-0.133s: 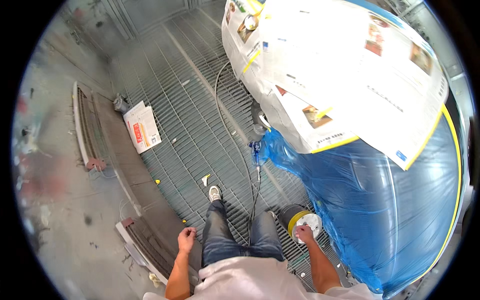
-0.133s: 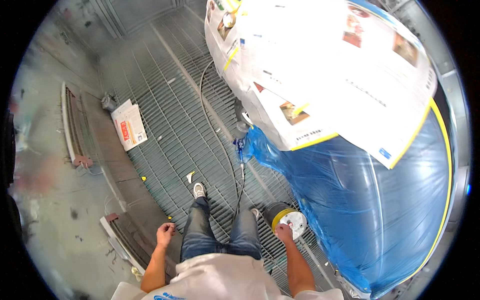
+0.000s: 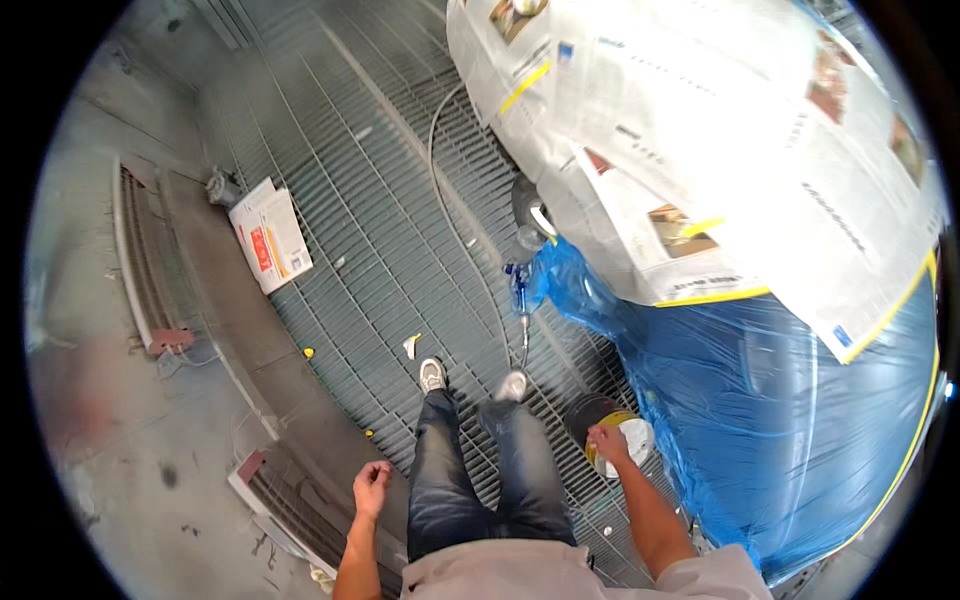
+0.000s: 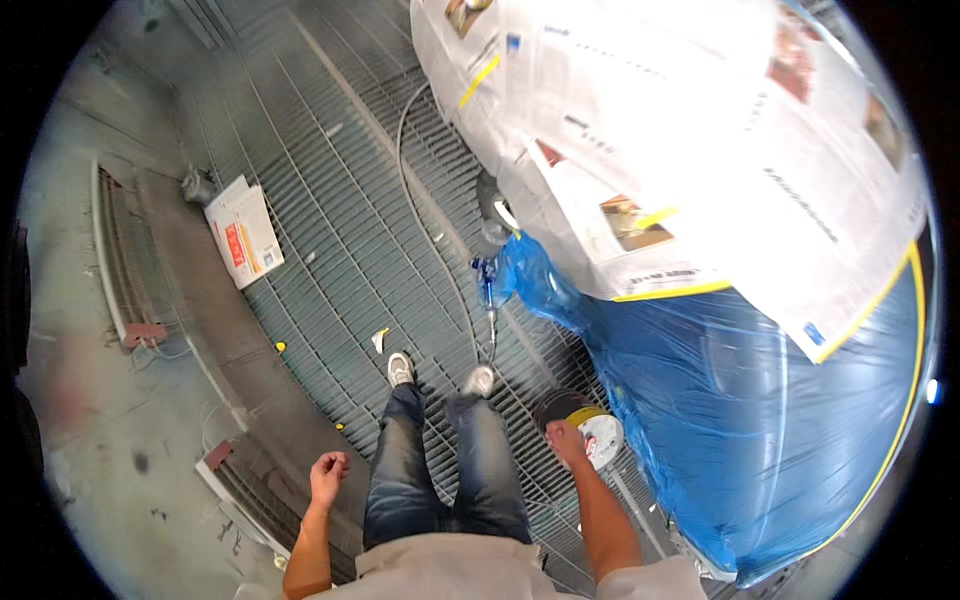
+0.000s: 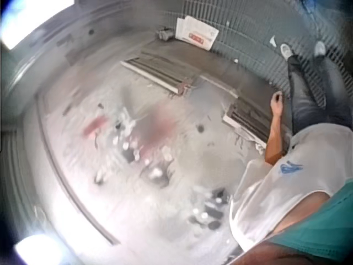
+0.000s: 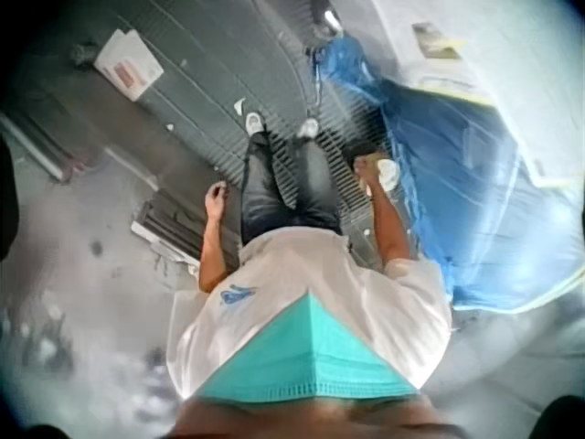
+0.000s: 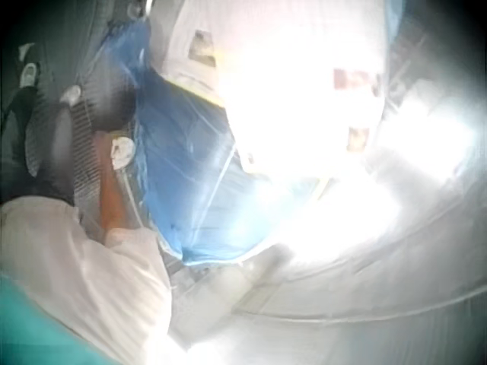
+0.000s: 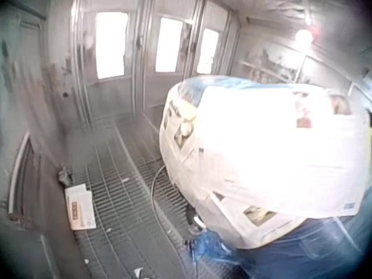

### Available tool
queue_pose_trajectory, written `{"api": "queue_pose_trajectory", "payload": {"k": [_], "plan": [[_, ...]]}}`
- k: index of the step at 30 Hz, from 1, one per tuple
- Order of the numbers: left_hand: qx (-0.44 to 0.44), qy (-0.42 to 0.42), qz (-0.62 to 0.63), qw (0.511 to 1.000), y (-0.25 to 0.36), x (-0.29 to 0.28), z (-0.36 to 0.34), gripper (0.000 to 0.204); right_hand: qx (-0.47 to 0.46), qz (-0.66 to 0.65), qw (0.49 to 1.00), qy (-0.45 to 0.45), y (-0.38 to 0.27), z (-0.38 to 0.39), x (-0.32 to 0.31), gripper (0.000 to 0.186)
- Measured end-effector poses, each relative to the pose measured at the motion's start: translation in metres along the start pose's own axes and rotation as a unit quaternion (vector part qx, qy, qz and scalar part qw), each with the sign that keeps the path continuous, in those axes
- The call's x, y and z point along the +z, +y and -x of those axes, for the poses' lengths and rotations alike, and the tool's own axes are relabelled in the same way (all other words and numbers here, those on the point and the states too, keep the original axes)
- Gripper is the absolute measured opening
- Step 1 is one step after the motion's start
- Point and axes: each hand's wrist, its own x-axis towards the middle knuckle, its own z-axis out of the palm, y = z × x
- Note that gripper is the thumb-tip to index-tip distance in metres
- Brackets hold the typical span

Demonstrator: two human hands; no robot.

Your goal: The person uses a spray gun to apply black paint to the hood and roof of a car that is masked with blue plastic and yellow tape. They move around the vehicle to cover different sections, refilling the spray gun from a paint can on the floor as needed.

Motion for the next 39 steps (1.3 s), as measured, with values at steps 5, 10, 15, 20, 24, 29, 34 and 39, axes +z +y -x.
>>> {"api": "queue_pose_trajectory", "payload": {"k": [5, 10, 15, 20, 24, 29, 34, 39], "plan": [[-0.106, -0.014, 0.031, 0.994, -0.076, 0.007, 0.003, 0.014, -0.127, 0.192, 0.970, -0.080, -0.016, -0.151, 0.046, 0.026], [-0.224, 0.041, -0.048, 0.973, -0.113, 0.018, -0.016, 0.018, -0.100, 0.213, 0.972, -0.029, -0.005, -0.346, 0.133, 0.039], [-0.258, -0.023, -0.095, 0.961, -0.221, -0.006, -0.041, 0.020, -0.027, 0.086, 0.979, 0.181, 0.077, -0.547, 0.186, 0.046], [-0.284, 0.026, -0.099, 0.953, -0.246, 0.022, -0.032, 0.031, 0.076, -0.069, 0.984, 0.147, 0.058, -0.589, 0.255, 0.036], [-0.300, 0.023, -0.150, 0.942, -0.246, 0.045, -0.045, 0.022, 0.051, -0.160, 0.983, 0.072, 0.066, -0.607, 0.260, 0.029], [-0.242, -0.030, -0.134, 0.960, -0.185, 0.078, -0.073, 0.020, -0.018, 0.179, 0.961, 0.211, 0.091, -0.579, 0.252, 0.044], [-0.213, 0.004, -0.069, 0.975, -0.111, 0.070, -0.066, 0.023, 0.020, 0.161, 0.964, 0.210, 0.082, -0.427, 0.270, 0.040], [-0.077, -0.055, -0.159, 0.983, -0.042, 0.033, -0.044, 0.023, 0.053, -0.037, 0.989, 0.134, -0.046, -0.208, 0.233, 0.032]]}}
